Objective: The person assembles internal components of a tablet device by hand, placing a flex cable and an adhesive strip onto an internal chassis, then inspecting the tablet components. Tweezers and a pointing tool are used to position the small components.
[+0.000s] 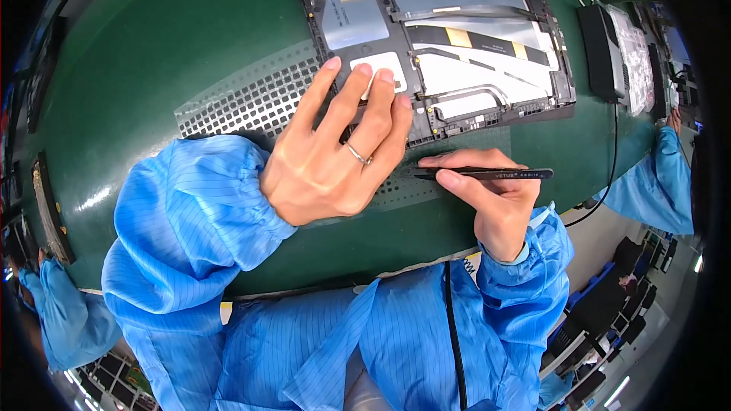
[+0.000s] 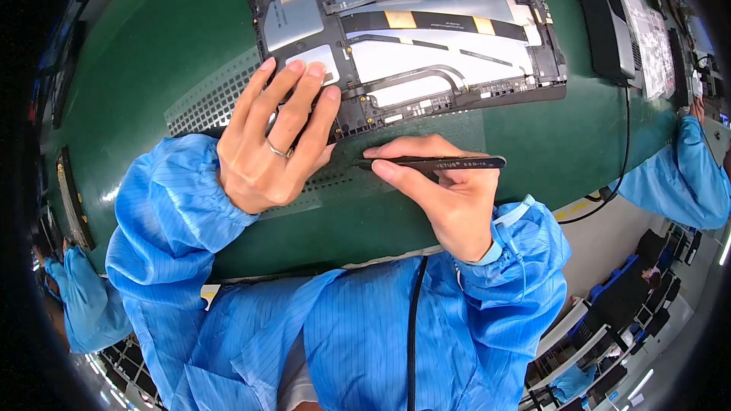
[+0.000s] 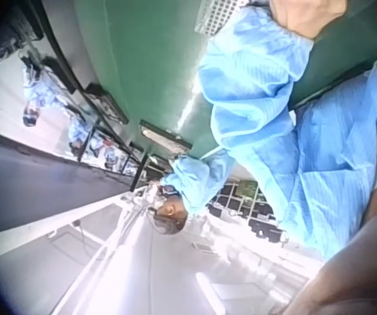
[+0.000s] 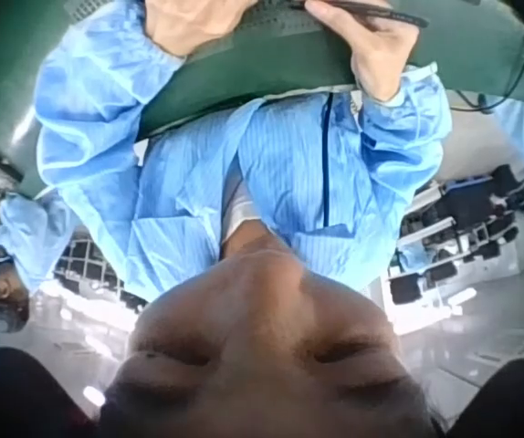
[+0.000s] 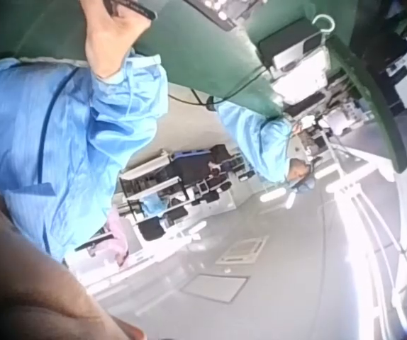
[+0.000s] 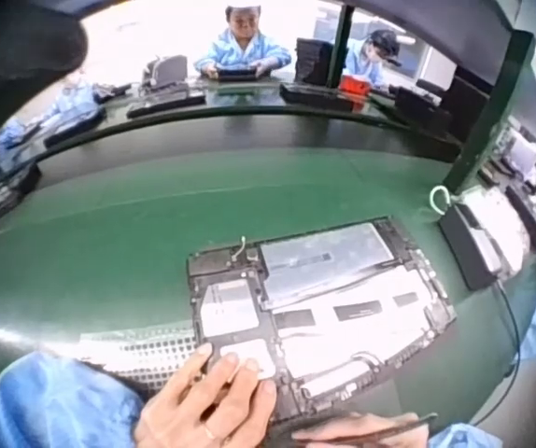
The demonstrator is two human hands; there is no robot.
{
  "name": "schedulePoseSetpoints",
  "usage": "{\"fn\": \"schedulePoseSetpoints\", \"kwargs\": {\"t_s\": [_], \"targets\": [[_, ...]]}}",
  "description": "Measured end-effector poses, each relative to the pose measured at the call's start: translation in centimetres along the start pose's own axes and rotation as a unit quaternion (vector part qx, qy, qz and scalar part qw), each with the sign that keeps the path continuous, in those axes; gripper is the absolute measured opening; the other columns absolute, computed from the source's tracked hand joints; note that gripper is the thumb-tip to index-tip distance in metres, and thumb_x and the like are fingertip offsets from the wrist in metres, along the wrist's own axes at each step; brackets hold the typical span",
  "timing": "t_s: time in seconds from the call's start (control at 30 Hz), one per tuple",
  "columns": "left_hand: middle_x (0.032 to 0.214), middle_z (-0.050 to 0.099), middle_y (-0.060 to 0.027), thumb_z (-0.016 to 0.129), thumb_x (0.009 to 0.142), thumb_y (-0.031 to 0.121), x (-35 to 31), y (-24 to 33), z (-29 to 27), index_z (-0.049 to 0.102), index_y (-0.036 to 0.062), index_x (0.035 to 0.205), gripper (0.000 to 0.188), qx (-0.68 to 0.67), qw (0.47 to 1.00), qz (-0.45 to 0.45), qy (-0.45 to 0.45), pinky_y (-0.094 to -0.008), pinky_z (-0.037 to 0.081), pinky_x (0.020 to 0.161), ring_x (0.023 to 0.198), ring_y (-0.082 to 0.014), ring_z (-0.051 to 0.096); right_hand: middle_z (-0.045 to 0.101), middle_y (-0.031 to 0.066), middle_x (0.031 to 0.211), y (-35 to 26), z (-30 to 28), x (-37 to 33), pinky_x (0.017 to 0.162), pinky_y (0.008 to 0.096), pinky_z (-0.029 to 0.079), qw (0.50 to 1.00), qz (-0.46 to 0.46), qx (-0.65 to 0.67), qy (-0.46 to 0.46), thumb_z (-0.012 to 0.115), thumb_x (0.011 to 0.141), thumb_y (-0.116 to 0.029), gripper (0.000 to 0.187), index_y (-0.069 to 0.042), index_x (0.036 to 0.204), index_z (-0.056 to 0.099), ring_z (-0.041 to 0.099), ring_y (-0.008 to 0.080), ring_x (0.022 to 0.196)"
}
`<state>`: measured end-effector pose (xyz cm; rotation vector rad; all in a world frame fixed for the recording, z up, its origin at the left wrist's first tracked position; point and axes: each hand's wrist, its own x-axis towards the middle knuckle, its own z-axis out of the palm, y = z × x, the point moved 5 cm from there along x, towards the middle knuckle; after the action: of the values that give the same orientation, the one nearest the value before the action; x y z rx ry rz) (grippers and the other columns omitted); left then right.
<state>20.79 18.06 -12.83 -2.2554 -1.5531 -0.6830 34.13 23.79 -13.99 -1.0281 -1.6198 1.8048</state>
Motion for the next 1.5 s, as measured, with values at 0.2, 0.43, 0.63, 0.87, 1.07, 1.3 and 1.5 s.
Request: {"fn": "schedulePoseSetpoints", "kwargs": {"t_s": [0.2,0.43,0.63,0.87,1.07,1.3,1.5], "targets": [[0.093,0.051,-0.0188,0.051,0.063,0.011,0.0,0.0,0.1,0.054,-0.0039,0.088,0.029,0.004,1.0,0.004,0.004,-0.0458,0.043,0.076,0.086,-0.0307,0.05,0.06,0.0089,0.079,0.1,0.0,0.0,0.063,0.0208,0.043,0.999,-0.006,0.023,0.027,0.058,0.07,0.005,0.011,0.006,0.081,0.057,0.053,0.0102,0.068],[0.093,0.051,-0.0188,0.051,0.063,0.012,-0.2,0.1,0.1,0.055,-0.0039,0.087,0.029,0.012,1.0,0.004,0.017,-0.0462,0.042,0.076,0.086,-0.0308,0.051,0.06,0.0092,0.078,0.2,0.2,0.0,0.063,0.0207,0.043,1.0,-0.01,0.011,0.023,0.058,0.071,0.004,0.01,0.006,0.08,0.057,0.053,0.0101,0.068],[0.092,0.052,-0.0184,0.051,0.063,0.011,-0.2,0.2,0.2,0.055,-0.0038,0.087,0.029,0.014,1.0,0.002,0.018,-0.0463,0.042,0.077,0.086,-0.0307,0.051,0.06,0.0093,0.078,0.3,0.2,0.0,0.063,0.0206,0.043,1.0,-0.009,0.013,0.025,0.058,0.071,0.004,0.01,0.006,0.08,0.057,0.053,0.0099,0.068],[0.092,0.052,-0.0185,0.051,0.063,0.011,0.1,0.1,0.1,0.055,-0.0038,0.087,0.029,0.018,1.0,0.007,0.015,-0.0463,0.042,0.077,0.086,-0.0308,0.051,0.06,0.0121,0.075,0.4,-0.8,0.7,0.065,0.0229,0.044,0.995,0.039,0.077,0.047,0.057,0.07,0.004,0.009,0.007,0.078,0.057,0.056,0.0142,0.068],[0.092,0.052,-0.0192,0.05,0.063,0.012,0.2,0.2,-0.2,0.055,-0.0038,0.088,0.03,-0.001,1.0,0.007,-0.006,-0.0454,0.042,0.077,0.085,-0.0309,0.051,0.059,0.0173,0.072,-1.1,-1.2,0.4,0.067,0.0279,0.046,0.987,0.028,0.141,0.069,0.054,0.069,0.004,0.007,0.007,0.075,0.056,0.058,0.0219,0.068],[0.088,0.055,-0.0196,0.055,0.062,0.011,1.8,-1.5,-4.6,0.055,-0.0015,0.083,0.025,-0.033,0.997,0.018,0.069,-0.0387,0.046,0.07,0.078,-0.0303,0.056,0.058,0.0193,0.069,-8.3,-1.6,0.2,0.067,0.0337,0.046,0.966,-0.199,0.112,0.125,0.051,0.065,0.002,0.009,0.007,0.073,0.053,0.059,0.0275,0.065],[0.085,0.054,-0.018,0.067,0.051,0.01,3.6,-3.6,-7.1,0.053,-0.0048,0.086,0.041,-0.085,0.994,-0.02,0.063,-0.0363,0.048,0.068,0.075,-0.0296,0.056,0.059,0.0177,0.072,-10.2,-1.3,2.0,0.07,0.0303,0.045,0.94,-0.283,0.109,0.157,0.053,0.067,0.004,0.011,0.006,0.077,0.054,0.059,0.0243,0.068]]}}
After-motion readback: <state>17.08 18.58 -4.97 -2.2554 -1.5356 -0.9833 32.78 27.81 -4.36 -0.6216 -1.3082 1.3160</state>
